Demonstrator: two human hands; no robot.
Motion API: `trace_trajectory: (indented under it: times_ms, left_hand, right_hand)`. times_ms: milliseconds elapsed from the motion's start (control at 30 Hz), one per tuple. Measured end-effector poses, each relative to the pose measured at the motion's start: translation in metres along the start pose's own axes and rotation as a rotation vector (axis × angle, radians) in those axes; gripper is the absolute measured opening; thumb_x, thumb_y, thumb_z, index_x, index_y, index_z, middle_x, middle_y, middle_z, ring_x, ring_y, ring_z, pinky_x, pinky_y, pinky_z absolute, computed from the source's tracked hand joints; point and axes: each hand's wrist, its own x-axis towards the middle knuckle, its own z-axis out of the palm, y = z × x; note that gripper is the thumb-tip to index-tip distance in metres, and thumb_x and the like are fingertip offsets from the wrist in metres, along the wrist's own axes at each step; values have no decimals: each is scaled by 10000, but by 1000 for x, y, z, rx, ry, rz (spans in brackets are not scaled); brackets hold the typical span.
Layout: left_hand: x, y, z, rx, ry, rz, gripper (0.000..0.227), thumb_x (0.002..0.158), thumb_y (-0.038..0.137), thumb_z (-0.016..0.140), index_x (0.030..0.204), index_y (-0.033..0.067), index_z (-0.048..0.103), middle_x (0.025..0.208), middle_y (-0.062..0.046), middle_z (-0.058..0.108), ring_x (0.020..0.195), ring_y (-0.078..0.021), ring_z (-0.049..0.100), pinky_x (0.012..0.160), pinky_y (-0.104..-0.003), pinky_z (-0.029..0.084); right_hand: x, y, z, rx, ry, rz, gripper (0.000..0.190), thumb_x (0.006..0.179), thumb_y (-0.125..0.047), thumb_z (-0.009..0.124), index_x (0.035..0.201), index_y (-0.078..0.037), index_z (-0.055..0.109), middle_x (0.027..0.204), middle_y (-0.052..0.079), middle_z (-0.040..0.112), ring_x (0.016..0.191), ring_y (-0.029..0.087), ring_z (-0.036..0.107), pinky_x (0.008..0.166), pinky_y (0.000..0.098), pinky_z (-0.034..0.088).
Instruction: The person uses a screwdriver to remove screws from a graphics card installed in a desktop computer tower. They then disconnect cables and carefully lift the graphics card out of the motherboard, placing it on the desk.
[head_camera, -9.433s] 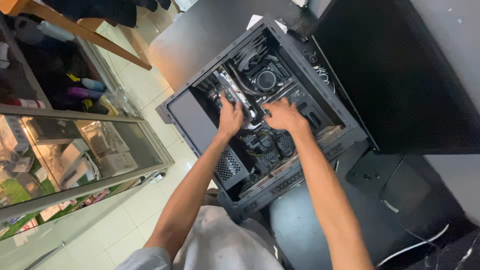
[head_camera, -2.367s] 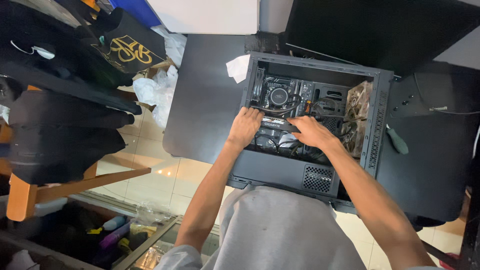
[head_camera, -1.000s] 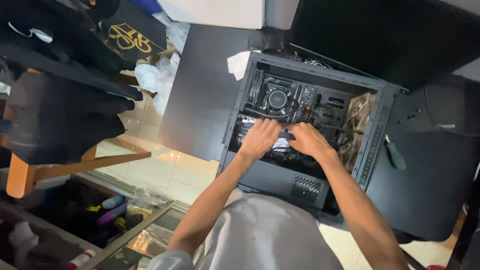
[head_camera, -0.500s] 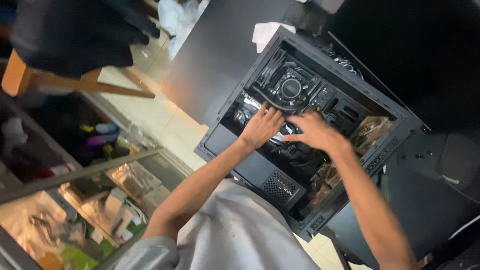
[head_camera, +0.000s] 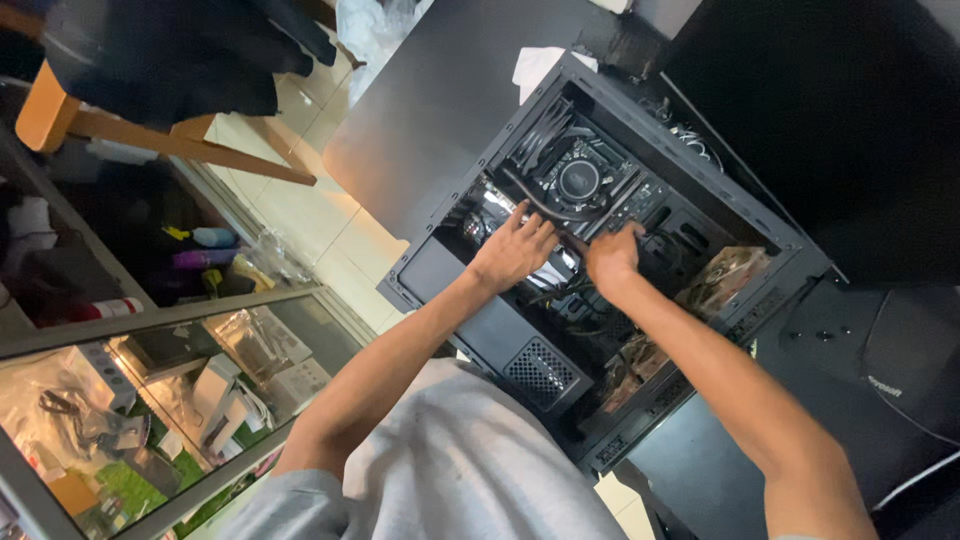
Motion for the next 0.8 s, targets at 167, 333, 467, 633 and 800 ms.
trace_trajectory:
  times_ms: [167, 333, 467, 633, 800]
  left_hand:
    - [-4, 3, 12, 9, 12, 8, 95, 882, 71, 573, 946, 84, 642, 900, -111, 592, 968, -334, 612, 1047, -546, 450]
    - [-4, 1, 11, 33, 0, 14, 91, 888, 88, 573, 950, 91, 641, 906, -98, 587, 972, -331, 605, 1054, -555, 446]
    - [-5, 1, 15, 29, -17, 10, 100, 905, 90, 572, 977, 82, 641, 917, -95, 574, 999, -335, 603, 1058, -562, 443]
    - [-2, -1, 5, 10, -64, 7, 160, 891, 81, 600, 1039, 70, 658, 947, -105, 605, 1036, -329, 611, 1075, -566, 441]
    - [-7, 3, 14, 8, -148, -8, 182, 902, 118, 586, 1068, 83, 653, 984, -88, 615, 1081, -310, 613, 1105, -561, 411]
  right_hand:
    - [-37, 7, -52, -71, -197, -4, 418, 1022, -155, 355, 1315, -201, 650, 1372, 49, 663, 1146, 321, 631, 854, 666, 397]
    - [-28, 5, -40, -105, -147, 15, 356, 1006, -142, 415, 1210, -187, 703, 1252, 74, 716, 1027, 340, 655, 806, 643, 428]
    - [-86, 19, -100, -56, -126, 4, 416, 1038, -104, 350, 1238, -186, 705, 1278, 19, 719, 1053, 313, 670, 806, 653, 442]
    - [-136, 30, -145, -20, -121, -55, 426, 1040, -81, 342, 1262, -168, 696, 1311, 35, 712, 1131, 303, 671, 823, 651, 433]
    - [-56, 17, -82, -40, -111, 19, 463, 1058, -81, 313, 1260, -223, 705, 1308, -41, 721, 1177, 193, 683, 819, 517, 494]
